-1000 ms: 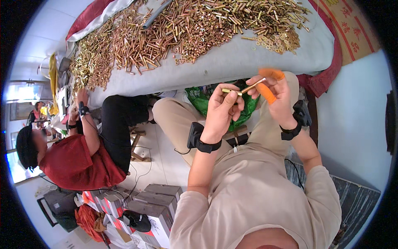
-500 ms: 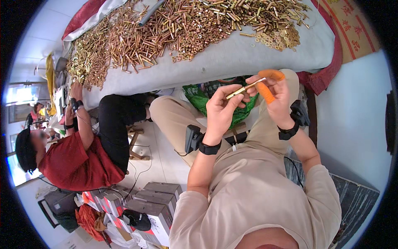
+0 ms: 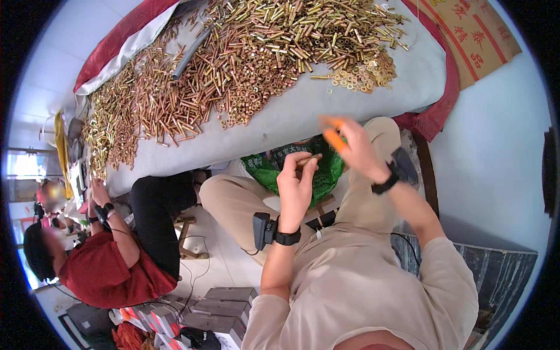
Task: Assembling washers and sleeves onto metal bolts in a workshop environment.
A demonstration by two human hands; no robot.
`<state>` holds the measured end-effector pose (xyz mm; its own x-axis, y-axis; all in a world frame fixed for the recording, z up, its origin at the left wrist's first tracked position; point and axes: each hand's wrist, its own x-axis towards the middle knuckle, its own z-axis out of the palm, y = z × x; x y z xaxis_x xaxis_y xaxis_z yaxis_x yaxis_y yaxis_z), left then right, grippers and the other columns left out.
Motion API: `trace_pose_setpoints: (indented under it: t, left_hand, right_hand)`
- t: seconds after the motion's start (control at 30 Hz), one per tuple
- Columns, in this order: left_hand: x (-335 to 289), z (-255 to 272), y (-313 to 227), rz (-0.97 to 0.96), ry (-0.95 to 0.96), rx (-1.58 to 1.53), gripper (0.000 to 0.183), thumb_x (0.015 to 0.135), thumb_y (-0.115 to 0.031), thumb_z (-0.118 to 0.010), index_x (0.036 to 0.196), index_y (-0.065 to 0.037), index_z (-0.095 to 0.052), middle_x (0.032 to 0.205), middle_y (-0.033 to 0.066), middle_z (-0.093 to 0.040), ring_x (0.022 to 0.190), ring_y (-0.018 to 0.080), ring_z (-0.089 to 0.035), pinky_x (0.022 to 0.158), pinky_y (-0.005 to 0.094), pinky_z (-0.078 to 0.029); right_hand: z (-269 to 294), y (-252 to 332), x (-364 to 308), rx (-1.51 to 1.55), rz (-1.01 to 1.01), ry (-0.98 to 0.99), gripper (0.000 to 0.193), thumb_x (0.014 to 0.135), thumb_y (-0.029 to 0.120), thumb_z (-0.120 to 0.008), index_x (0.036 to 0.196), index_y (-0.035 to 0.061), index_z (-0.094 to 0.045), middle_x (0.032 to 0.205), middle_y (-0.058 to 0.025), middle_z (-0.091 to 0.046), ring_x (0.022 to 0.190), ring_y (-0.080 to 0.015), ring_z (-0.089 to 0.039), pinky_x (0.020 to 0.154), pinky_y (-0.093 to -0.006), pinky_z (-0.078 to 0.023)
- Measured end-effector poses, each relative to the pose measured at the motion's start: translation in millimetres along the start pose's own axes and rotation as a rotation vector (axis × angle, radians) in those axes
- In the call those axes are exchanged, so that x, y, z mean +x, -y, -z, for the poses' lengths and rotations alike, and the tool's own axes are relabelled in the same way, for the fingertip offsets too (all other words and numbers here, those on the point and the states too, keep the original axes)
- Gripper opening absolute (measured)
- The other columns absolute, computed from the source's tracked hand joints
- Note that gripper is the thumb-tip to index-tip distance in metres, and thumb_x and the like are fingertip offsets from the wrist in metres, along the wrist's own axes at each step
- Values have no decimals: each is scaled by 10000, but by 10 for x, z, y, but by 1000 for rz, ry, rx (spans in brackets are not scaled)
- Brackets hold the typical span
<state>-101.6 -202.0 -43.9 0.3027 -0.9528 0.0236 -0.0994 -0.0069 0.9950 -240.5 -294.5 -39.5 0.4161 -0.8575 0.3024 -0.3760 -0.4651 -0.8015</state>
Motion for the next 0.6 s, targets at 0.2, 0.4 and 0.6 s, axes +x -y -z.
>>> trace_pose_setpoints:
  t: [0.2, 0.4, 0.6]
  left_hand:
    - [42, 50, 52, 67, -36, -120, 125, 857, -46, -525, 969, -27, -474, 791, -2, -527, 587, 26, -410, 473, 158, -326]
    - [84, 54, -1, 14, -69, -87, 150, 860, -40, -526, 1006, -14, -505, 788, -31, -497, 604, 13, -385, 495, 158, -314]
    - [7, 72, -54, -62, -120, -3, 149, 875, -60, -513, 1006, 2, -478, 855, 32, -535, 760, 82, -481, 682, 217, -408]
  right_hand:
    - [-59, -667, 572, -518, 38, -165, 191, 794, 110, -563, 978, 72, -599, 835, -135, -541, 793, -306, -553, 666, -390, -445]
    - [-86, -804, 656, -484, 46, -118, 115, 777, 107, -572, 877, 63, -606, 815, -122, -544, 781, -320, -555, 658, -380, -454]
    - [-203, 74, 125, 495, -293, 150, 162, 851, 99, -533, 964, 5, -599, 818, -37, -609, 698, -110, -547, 607, -249, -435]
